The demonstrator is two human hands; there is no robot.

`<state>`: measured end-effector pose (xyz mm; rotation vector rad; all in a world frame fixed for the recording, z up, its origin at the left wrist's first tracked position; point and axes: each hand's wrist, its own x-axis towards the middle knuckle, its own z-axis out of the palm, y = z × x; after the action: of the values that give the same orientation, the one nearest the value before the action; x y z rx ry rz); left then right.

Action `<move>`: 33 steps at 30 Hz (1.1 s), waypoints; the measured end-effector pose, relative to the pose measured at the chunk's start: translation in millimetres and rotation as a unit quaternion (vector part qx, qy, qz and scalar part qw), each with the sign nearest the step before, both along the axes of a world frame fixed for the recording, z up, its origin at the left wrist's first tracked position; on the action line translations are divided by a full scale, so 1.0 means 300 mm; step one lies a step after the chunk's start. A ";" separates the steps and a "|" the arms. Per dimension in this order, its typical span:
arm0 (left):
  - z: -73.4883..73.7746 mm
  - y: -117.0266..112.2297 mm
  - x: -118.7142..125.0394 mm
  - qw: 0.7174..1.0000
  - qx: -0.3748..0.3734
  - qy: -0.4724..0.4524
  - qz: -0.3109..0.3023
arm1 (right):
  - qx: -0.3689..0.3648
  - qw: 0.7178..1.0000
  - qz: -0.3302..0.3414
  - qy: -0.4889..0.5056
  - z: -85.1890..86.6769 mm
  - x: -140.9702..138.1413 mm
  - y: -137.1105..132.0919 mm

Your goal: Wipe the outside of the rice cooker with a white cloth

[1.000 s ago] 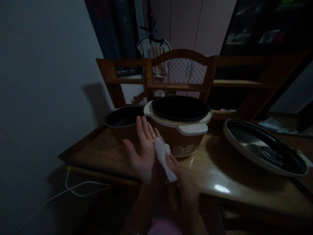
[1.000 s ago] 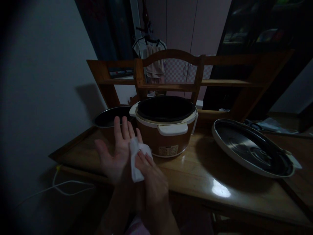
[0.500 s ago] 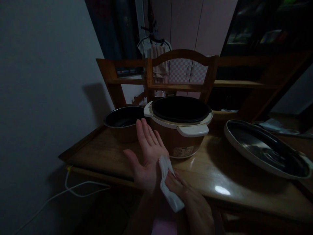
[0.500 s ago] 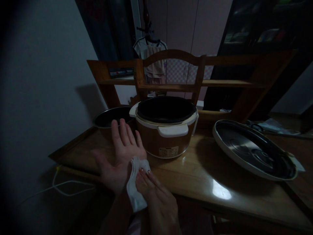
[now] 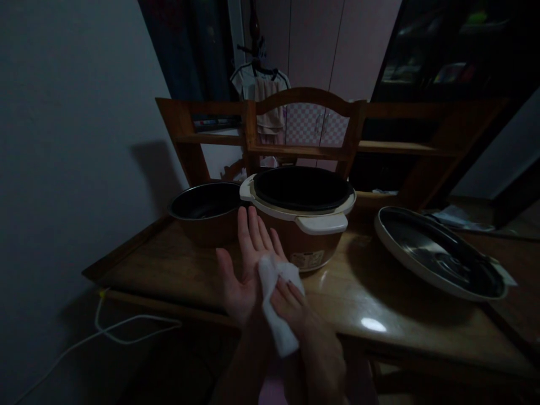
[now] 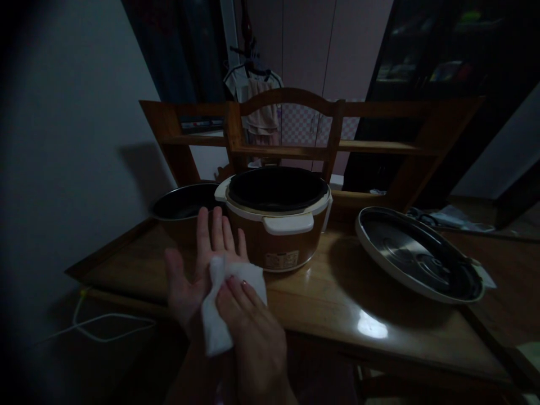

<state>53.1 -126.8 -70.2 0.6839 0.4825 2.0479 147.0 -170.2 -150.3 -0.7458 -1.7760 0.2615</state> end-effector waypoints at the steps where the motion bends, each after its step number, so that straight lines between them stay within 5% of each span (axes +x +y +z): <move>1: -0.004 0.002 -0.001 1.000 0.004 0.004 0.006 | 0.041 0.999 0.015 -0.017 0.010 -0.012 -0.002; 4: -0.014 0.001 -0.003 0.999 0.024 0.015 0.020 | 0.126 0.990 0.037 -0.040 0.026 -0.023 -0.013; 7: -0.011 -0.009 0.008 0.999 0.037 0.024 0.032 | 0.100 0.993 0.054 -0.042 0.007 -0.007 -0.023; 12: 0.011 -0.006 0.020 0.997 0.042 0.033 0.051 | -0.077 0.992 0.064 0.072 -0.061 0.019 -0.043; 20: 0.007 0.020 -0.006 0.999 0.047 0.022 -0.012 | -0.292 0.903 -0.056 0.309 -0.031 0.017 -0.082; 25: 0.009 0.012 0.033 0.999 0.040 0.024 -0.003 | -0.126 0.982 -0.019 0.139 -0.009 -0.027 -0.050; 33: 0.015 -0.009 0.042 0.996 0.039 0.058 0.058 | 0.037 0.997 0.068 -0.010 -0.100 -0.082 0.036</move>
<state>65.7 -129.5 -65.7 0.8436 0.5212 2.1537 122.5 -159.5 -180.4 -0.5769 -1.8473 0.2780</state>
